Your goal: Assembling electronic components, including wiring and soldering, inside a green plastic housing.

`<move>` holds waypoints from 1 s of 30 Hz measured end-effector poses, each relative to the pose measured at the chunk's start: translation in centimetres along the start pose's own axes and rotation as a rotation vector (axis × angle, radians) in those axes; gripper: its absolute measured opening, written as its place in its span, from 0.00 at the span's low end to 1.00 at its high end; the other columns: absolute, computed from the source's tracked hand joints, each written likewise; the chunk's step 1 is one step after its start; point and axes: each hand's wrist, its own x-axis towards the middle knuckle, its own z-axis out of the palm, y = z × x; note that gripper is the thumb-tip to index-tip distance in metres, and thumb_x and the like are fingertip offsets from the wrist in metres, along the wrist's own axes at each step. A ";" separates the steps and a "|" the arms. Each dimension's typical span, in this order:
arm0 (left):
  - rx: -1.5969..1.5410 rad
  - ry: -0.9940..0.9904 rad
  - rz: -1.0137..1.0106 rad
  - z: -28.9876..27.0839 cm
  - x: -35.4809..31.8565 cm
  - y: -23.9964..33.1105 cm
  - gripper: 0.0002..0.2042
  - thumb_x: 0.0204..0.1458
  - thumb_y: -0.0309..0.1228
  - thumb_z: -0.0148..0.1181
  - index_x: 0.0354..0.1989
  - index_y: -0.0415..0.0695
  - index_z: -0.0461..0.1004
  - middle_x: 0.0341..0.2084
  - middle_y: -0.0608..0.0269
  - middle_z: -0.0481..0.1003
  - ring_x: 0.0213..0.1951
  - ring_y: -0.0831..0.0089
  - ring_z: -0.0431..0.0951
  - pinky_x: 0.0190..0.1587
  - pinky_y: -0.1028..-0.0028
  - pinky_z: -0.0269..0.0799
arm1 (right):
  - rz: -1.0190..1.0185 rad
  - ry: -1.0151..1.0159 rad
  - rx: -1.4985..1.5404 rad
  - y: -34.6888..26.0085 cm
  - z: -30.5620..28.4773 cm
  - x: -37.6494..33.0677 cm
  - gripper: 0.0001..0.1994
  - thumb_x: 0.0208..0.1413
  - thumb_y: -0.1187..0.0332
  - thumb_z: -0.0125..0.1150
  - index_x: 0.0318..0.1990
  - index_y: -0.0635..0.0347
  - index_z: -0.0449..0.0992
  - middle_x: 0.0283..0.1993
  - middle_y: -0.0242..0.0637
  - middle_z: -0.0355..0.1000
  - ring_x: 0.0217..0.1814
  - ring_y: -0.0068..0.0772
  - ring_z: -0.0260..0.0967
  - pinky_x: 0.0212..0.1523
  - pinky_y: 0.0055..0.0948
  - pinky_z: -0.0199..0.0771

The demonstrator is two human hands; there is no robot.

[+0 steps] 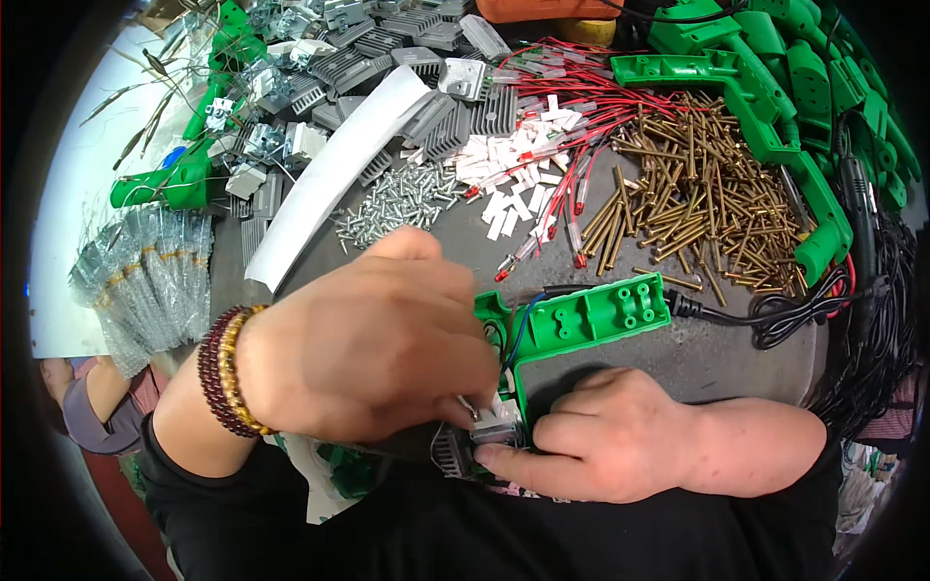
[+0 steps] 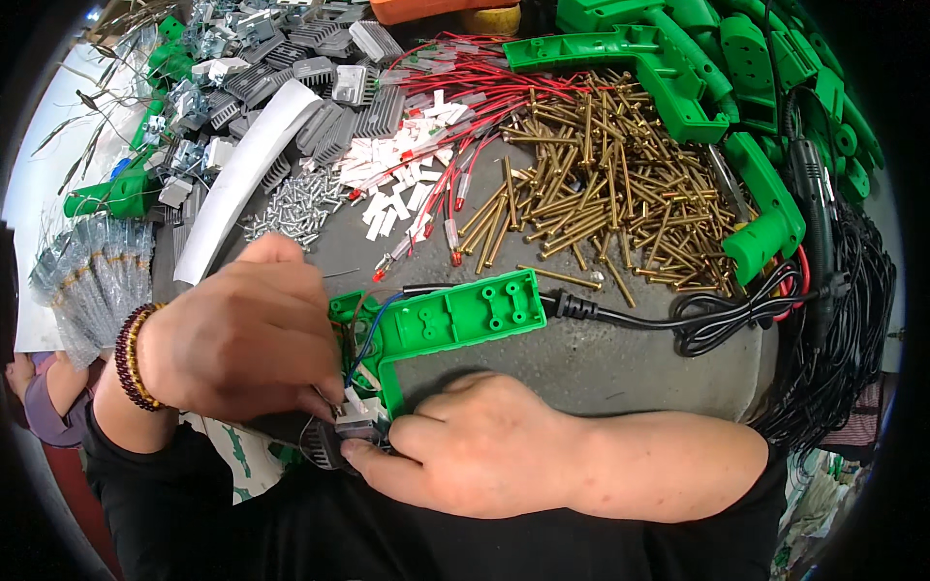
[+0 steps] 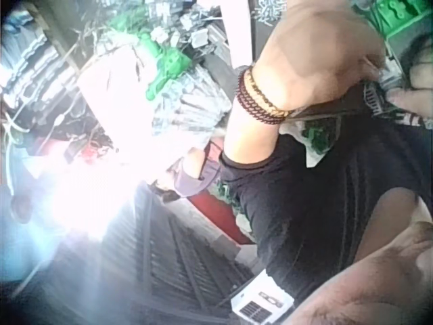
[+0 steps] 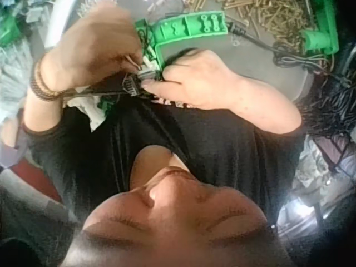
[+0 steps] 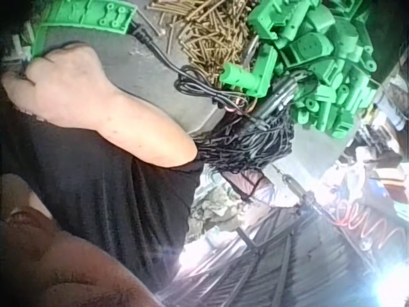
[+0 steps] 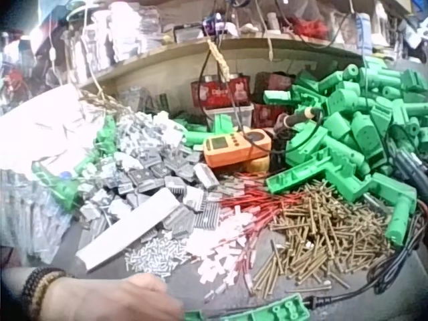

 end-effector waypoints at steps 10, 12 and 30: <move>-0.008 -0.019 -0.111 0.3 -0.4 0.3 0.06 0.47 0.30 0.69 0.24 0.54 0.76 0.26 0.78 0.76 0.32 0.71 0.71 0.45 0.67 0.56 | -0.012 0.007 -0.027 0.2 0.2 0.1 0.17 0.45 0.66 0.66 0.46 0.51 0.82 0.21 0.23 0.56 0.19 0.18 0.61 0.18 0.21 0.63; -0.014 -0.018 -0.123 0.2 -0.4 0.3 0.06 0.47 0.30 0.69 0.24 0.54 0.76 0.26 0.80 0.76 0.31 0.72 0.71 0.45 0.67 0.56 | -0.027 0.028 -0.030 0.3 0.3 0.1 0.17 0.44 0.66 0.71 0.46 0.50 0.83 0.19 0.21 0.54 0.16 0.16 0.57 0.16 0.19 0.60; 0.012 0.027 -0.193 0.5 -0.4 0.7 0.09 0.37 0.26 0.71 0.24 0.54 0.76 0.23 0.77 0.73 0.31 0.69 0.71 0.45 0.66 0.58 | 0.001 -0.015 -0.048 0.0 0.1 0.0 0.16 0.44 0.66 0.63 0.45 0.50 0.81 0.23 0.24 0.57 0.21 0.19 0.63 0.19 0.22 0.64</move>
